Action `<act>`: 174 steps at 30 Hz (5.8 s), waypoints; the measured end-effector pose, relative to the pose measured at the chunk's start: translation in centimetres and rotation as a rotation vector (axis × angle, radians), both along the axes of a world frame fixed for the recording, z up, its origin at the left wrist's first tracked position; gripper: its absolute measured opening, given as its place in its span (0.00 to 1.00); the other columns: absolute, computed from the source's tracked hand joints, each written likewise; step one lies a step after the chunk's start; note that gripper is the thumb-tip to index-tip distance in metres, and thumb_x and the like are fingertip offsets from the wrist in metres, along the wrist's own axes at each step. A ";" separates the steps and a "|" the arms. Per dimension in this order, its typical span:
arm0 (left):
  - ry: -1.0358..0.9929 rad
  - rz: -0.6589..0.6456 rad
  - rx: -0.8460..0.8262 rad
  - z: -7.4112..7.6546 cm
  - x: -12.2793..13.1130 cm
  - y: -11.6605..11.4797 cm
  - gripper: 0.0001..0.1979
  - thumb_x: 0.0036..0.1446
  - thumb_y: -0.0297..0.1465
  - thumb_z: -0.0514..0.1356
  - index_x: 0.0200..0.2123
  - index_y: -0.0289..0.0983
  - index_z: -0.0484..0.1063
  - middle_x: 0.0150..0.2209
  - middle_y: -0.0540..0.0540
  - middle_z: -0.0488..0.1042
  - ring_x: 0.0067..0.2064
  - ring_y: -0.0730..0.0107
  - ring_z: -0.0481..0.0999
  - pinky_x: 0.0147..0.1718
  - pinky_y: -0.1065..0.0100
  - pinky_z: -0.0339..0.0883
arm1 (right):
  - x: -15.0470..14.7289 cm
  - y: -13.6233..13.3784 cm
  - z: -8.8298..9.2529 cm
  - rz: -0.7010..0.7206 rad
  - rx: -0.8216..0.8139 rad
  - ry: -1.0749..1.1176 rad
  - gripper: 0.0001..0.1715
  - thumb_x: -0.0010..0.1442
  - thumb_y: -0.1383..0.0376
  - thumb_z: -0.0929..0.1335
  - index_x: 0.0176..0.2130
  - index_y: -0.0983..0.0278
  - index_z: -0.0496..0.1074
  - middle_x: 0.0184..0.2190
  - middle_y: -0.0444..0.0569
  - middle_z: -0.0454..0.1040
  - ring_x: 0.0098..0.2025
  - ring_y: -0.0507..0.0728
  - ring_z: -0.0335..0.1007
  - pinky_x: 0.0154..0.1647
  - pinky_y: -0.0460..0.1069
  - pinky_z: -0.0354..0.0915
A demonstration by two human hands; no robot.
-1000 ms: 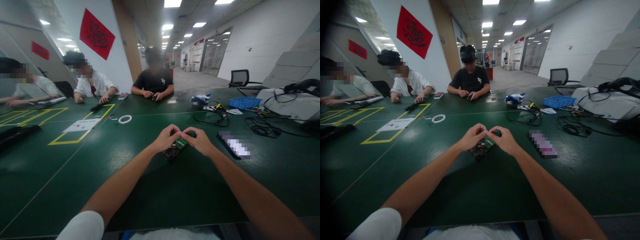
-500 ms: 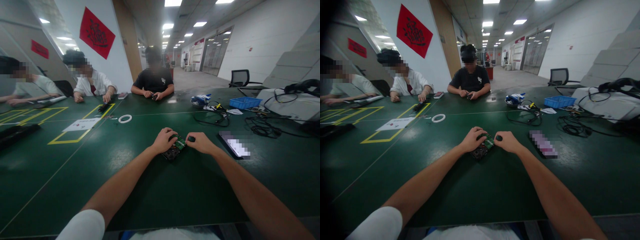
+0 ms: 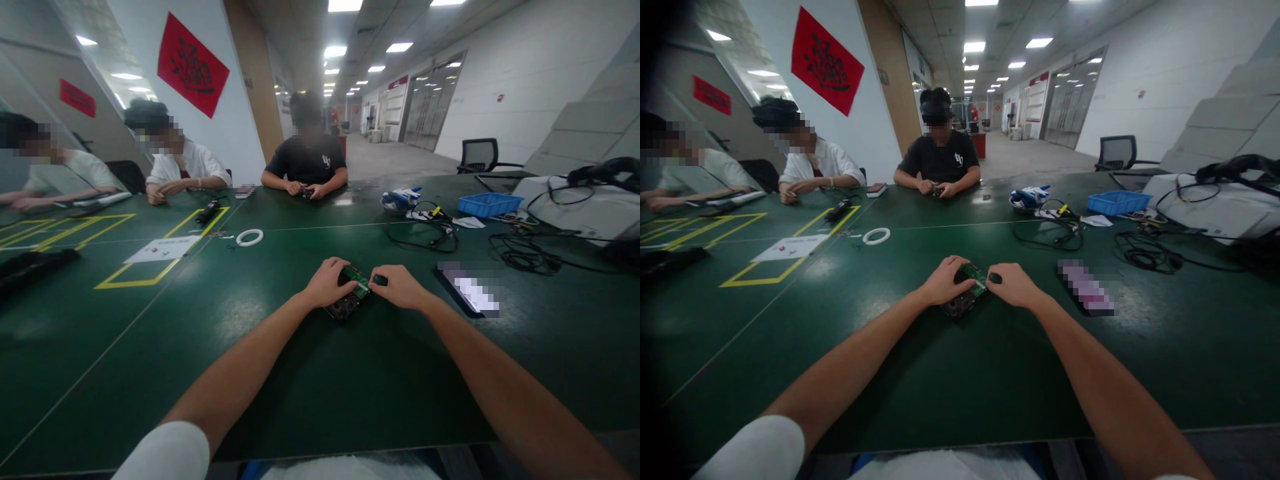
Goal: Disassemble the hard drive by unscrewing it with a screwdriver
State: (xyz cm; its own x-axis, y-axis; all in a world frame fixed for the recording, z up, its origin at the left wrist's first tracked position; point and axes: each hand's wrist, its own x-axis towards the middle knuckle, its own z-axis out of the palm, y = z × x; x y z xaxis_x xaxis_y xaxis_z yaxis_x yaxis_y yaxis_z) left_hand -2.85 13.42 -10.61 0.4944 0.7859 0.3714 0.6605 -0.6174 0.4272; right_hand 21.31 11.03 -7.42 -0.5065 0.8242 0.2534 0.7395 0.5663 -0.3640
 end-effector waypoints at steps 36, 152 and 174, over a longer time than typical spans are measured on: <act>0.050 -0.061 -0.052 0.6 0.1 -0.1 0.23 0.63 0.46 0.59 0.56 0.41 0.73 0.51 0.41 0.74 0.53 0.56 0.70 0.57 0.55 0.64 | -0.1 0.0 -0.1 -0.009 0.032 -0.033 0.06 0.59 0.64 0.68 0.32 0.62 0.76 0.32 0.47 0.77 0.35 0.55 0.70 0.39 0.48 0.60; 0.066 -0.050 -0.053 0.3 0.1 0.1 0.26 0.64 0.48 0.58 0.58 0.40 0.71 0.53 0.41 0.74 0.55 0.56 0.71 0.58 0.55 0.64 | -0.5 -0.3 1.9 0.056 -0.450 1.192 0.24 0.65 0.52 0.61 0.32 0.65 0.76 0.30 0.53 0.76 0.30 0.55 0.71 0.17 0.45 0.57; 0.065 -0.056 -0.053 0.3 0.0 0.1 0.25 0.63 0.47 0.58 0.58 0.40 0.71 0.53 0.41 0.74 0.55 0.56 0.71 0.58 0.56 0.64 | -0.3 0.0 1.7 -0.016 -0.433 1.236 0.26 0.64 0.49 0.62 0.30 0.64 0.76 0.31 0.54 0.77 0.31 0.57 0.72 0.17 0.46 0.58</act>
